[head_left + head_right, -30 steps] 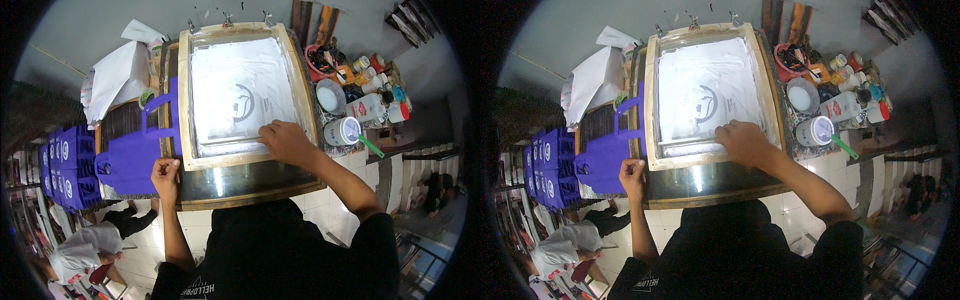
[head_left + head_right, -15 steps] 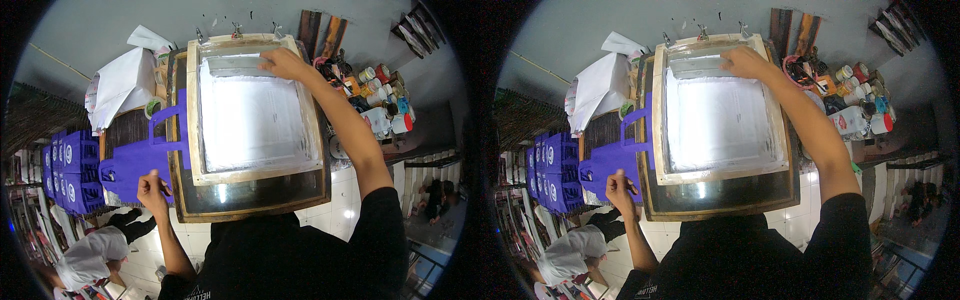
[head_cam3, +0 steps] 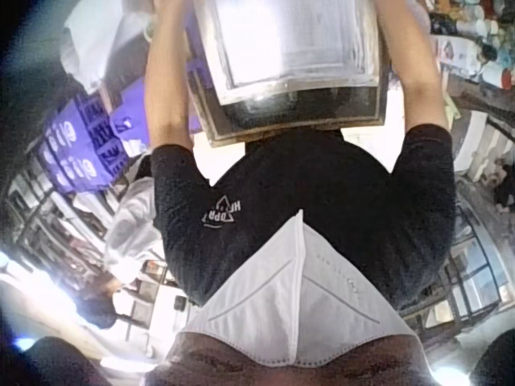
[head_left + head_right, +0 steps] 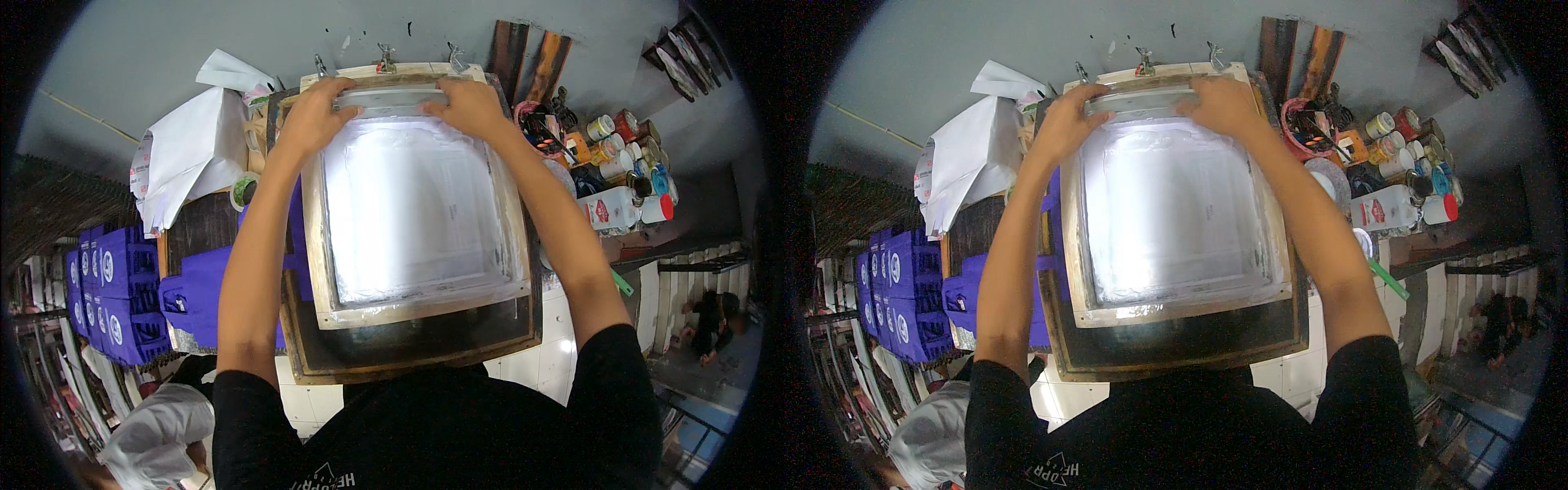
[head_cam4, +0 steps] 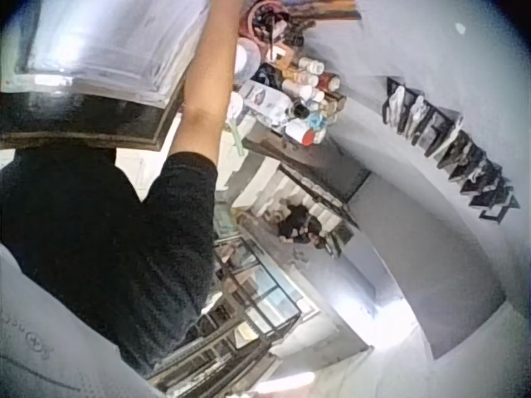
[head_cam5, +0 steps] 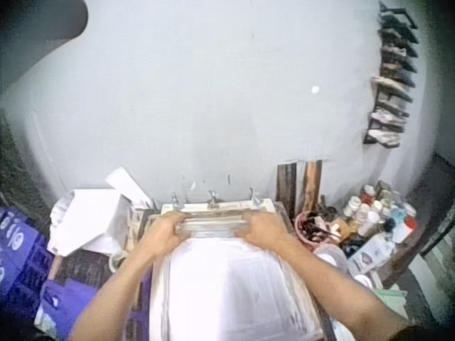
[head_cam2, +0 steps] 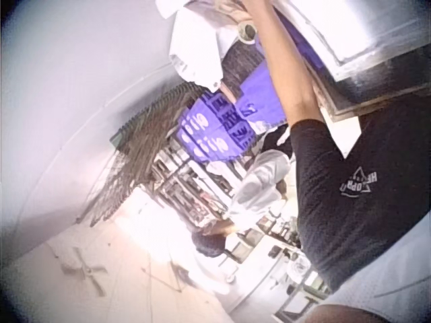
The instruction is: The person performs screen printing on blue tote bags by placing each bag onto a printing table and using a squeegee to apply white ink through a screen frame.
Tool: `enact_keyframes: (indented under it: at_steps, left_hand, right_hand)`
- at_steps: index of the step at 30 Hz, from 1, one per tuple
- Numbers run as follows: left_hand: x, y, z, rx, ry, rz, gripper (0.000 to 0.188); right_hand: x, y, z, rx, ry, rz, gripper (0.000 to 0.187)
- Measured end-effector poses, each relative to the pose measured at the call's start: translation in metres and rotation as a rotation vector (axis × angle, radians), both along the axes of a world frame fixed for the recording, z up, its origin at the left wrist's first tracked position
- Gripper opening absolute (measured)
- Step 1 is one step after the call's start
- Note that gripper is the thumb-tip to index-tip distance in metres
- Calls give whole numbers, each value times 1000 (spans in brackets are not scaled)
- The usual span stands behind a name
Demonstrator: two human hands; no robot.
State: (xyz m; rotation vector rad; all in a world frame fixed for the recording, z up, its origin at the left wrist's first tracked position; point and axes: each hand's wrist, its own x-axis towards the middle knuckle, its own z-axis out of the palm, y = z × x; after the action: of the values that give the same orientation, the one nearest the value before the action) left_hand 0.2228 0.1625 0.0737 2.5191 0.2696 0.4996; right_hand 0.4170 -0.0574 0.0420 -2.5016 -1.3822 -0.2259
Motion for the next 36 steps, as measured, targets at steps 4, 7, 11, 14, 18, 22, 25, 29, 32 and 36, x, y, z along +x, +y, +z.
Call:
enact_keyframes:
  at_steps: [4,7,11,14,18,22,25,29,32,36]
  left_hand:
    - [10,-1,-7,-34,213,42,39]
    - [-3,-7,-18,-126,190,87,38]
    - [-29,-28,-25,-70,123,94,38]
    - [-51,-42,-31,-36,61,78,34]
    - [-84,-69,-27,-51,56,64,32]
    - [-122,-107,-21,-34,76,90,26]
    - [-152,-129,-24,-61,26,40,18]
    - [-191,-160,-18,-46,55,43,14]
    - [-213,-172,-19,-42,70,-7,16]
    - [-232,-172,-35,-14,61,-68,50]
  right_hand:
    - [-19,-6,1,-21,-23,2,63]
    - [-30,-16,2,-5,-25,33,62]
    - [-53,-33,2,6,-51,41,56]
    - [-75,-48,4,-2,-13,43,54]
    - [-102,-71,-1,25,-11,84,53]
    - [-139,-105,-3,51,-24,105,51]
    - [-169,-129,-3,37,-21,105,51]
    - [-205,-156,-13,21,-5,111,48]
    - [-228,-170,-14,64,-2,103,40]
    - [-240,-178,-18,109,-66,101,32]
